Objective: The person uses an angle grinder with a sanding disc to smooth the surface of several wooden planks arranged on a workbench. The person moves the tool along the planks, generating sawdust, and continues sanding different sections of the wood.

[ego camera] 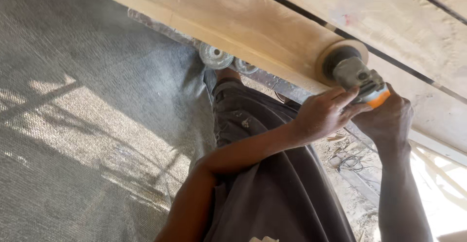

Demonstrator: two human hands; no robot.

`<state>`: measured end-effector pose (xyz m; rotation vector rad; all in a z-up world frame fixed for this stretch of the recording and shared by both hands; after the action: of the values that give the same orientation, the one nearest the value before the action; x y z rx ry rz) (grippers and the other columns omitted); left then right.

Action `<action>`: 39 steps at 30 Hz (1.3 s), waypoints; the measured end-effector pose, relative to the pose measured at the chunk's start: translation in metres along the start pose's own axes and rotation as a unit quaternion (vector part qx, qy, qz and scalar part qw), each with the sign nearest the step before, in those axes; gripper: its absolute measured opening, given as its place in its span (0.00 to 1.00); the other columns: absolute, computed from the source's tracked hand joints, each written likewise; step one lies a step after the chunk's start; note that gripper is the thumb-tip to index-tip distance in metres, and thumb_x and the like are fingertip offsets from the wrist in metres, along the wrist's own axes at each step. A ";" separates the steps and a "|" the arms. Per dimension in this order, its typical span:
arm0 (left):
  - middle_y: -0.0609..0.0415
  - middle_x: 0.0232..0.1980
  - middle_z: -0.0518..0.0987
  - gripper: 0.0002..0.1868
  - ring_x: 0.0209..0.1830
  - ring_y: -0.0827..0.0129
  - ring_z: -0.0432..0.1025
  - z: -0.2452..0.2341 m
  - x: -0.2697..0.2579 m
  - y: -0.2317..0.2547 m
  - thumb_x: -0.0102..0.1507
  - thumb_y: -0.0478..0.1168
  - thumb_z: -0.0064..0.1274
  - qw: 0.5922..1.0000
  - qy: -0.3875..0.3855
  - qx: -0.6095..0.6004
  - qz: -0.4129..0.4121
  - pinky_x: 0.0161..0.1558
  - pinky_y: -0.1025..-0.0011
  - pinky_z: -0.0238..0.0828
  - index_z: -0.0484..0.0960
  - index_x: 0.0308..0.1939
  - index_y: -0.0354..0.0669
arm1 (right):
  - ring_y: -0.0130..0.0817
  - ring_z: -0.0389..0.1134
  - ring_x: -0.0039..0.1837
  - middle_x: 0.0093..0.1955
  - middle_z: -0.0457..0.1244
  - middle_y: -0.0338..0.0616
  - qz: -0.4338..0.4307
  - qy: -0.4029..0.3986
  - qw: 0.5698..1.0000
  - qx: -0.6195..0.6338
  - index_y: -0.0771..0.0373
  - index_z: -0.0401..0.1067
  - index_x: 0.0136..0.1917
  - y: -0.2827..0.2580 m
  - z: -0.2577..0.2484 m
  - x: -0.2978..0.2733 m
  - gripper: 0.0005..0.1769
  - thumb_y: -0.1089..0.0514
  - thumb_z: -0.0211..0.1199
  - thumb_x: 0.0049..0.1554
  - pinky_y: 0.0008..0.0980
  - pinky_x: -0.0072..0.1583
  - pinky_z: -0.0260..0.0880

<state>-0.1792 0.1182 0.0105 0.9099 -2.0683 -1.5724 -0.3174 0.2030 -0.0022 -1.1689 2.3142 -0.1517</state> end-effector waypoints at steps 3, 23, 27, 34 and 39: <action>0.51 0.39 0.78 0.27 0.28 0.72 0.76 -0.049 0.003 -0.002 0.63 0.48 0.65 0.998 0.056 0.010 0.012 0.29 0.75 0.76 0.77 0.58 0.33 | 0.41 0.74 0.40 0.37 0.70 0.51 -0.030 -0.002 0.999 0.015 0.68 0.73 0.50 -0.051 -0.005 0.016 0.22 0.49 0.76 0.56 0.38 0.45 0.77; 0.51 0.41 0.81 0.26 0.37 0.76 0.78 -0.284 0.029 -0.058 0.64 0.42 0.69 0.989 0.145 0.016 -0.039 0.31 0.82 0.79 0.78 0.61 0.34 | 0.48 0.74 0.38 0.37 0.69 0.53 -0.111 -0.028 0.992 0.046 0.69 0.71 0.49 -0.304 0.018 0.121 0.28 0.46 0.79 0.49 0.44 0.42 0.75; 0.50 0.42 0.83 0.26 0.38 0.73 0.79 -0.326 0.037 -0.064 0.63 0.41 0.69 0.985 0.165 0.015 -0.038 0.37 0.78 0.81 0.79 0.60 0.32 | 0.53 0.73 0.40 0.38 0.68 0.55 -0.128 -0.011 0.990 0.057 0.68 0.70 0.47 -0.341 0.025 0.135 0.27 0.46 0.79 0.51 0.47 0.43 0.74; 0.49 0.39 0.81 0.24 0.34 0.72 0.79 -0.272 0.055 -0.040 0.61 0.39 0.71 0.991 0.124 0.008 -0.049 0.35 0.74 0.78 0.81 0.56 0.31 | 0.56 0.72 0.38 0.35 0.68 0.56 -0.041 -0.019 0.998 0.050 0.68 0.71 0.47 -0.279 0.003 0.124 0.23 0.49 0.75 0.49 0.48 0.43 0.74; 0.50 0.38 0.79 0.24 0.32 0.71 0.78 -0.165 0.058 -0.008 0.61 0.40 0.71 0.994 0.107 0.007 -0.018 0.34 0.73 0.77 0.81 0.57 0.32 | 0.55 0.74 0.42 0.39 0.70 0.56 -0.047 0.016 0.995 0.081 0.66 0.76 0.61 -0.177 -0.026 0.088 0.29 0.50 0.76 0.50 0.47 0.44 0.75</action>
<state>-0.1111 -0.0390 0.0478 1.0755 -1.9258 -1.4102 -0.2465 0.0216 0.0423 -1.2004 2.2287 -0.3878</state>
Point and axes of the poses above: each hand's wrist, its own x-axis towards the middle knuckle, its own z-axis out of the palm, y = z × x, the point moved 8 cm from there along x, towards the middle knuckle
